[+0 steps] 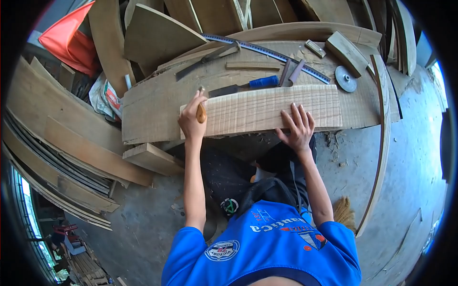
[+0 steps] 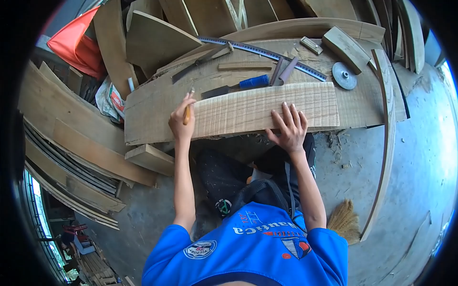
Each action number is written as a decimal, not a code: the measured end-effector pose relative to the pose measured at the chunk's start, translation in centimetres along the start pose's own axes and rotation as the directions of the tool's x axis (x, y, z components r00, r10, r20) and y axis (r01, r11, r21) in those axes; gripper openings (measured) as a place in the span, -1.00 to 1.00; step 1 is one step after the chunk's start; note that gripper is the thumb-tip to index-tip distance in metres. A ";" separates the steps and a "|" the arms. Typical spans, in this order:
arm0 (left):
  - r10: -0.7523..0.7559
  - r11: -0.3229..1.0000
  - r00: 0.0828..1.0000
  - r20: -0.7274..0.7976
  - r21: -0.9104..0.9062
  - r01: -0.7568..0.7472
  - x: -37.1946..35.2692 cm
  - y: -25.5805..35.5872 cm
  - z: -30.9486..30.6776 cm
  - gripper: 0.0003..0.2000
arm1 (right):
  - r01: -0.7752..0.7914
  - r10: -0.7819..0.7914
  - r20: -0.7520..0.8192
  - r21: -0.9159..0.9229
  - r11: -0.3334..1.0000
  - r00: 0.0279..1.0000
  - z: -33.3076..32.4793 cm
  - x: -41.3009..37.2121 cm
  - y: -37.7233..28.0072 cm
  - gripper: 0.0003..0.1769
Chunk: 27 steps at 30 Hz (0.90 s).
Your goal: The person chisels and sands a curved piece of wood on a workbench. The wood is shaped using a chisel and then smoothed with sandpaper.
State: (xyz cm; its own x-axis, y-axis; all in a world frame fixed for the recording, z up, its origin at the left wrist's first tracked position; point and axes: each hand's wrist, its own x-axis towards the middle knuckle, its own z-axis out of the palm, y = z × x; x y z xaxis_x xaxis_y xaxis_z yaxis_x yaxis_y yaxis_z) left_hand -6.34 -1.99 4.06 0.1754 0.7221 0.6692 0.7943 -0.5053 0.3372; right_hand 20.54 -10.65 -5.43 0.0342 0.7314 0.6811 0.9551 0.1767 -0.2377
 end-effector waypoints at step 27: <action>0.097 0.725 0.804 0.586 -0.595 0.347 -5.1 10.2 -0.5 -0.93 | -0.032 0.025 0.073 0.095 0.995 0.997 -1.0 0.1 0.0 -0.46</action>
State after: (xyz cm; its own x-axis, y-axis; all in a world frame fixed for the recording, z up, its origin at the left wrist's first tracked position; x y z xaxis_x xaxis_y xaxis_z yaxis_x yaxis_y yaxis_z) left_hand 0.54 -11.03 4.44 0.5590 0.8089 0.1825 0.2903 -0.3970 0.8707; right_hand 20.78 -11.22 -4.69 0.0367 0.7815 0.6228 0.9214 0.2149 -0.3238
